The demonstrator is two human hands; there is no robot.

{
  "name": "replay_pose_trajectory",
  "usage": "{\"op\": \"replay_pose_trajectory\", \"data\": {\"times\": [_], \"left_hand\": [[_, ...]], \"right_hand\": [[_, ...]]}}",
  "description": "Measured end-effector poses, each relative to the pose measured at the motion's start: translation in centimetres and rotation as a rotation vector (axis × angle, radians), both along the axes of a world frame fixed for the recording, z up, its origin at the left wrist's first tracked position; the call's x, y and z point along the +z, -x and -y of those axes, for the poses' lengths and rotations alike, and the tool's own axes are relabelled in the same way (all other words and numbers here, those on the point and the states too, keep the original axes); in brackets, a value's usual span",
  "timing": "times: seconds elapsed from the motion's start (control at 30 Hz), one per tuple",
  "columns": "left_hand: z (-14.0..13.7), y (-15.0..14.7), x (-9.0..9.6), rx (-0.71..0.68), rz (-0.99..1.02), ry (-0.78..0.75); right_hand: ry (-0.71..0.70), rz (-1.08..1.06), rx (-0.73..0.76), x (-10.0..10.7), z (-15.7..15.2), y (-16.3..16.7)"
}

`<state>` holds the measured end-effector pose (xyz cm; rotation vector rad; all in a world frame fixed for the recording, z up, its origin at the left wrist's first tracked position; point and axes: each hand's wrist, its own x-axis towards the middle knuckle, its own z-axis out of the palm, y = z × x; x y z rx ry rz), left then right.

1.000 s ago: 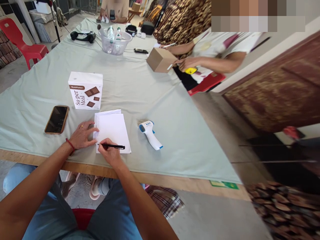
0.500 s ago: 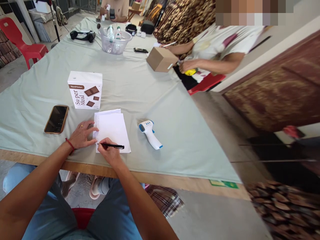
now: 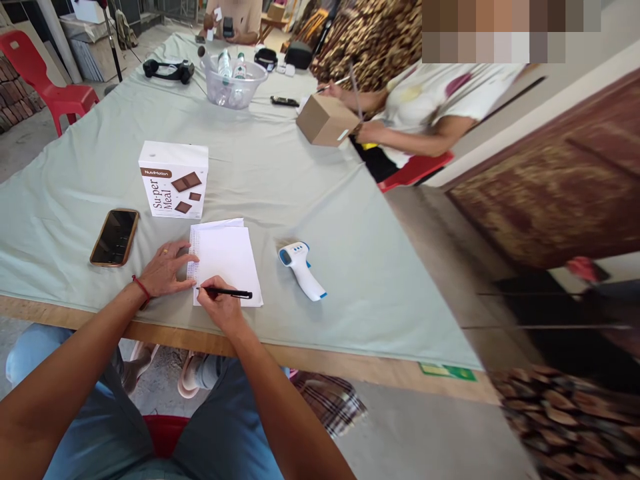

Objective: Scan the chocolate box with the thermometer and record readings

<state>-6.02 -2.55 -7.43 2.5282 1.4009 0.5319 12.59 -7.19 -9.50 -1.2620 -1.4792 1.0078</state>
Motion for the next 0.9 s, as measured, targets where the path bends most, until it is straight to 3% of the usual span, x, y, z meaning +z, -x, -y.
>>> {"op": "replay_pose_trajectory", "data": {"times": [0.9], "left_hand": [[-0.04, 0.02, 0.24, -0.003, 0.005, 0.023]], "right_hand": [[0.034, 0.002, 0.025, 0.69, 0.07, -0.08]]}}
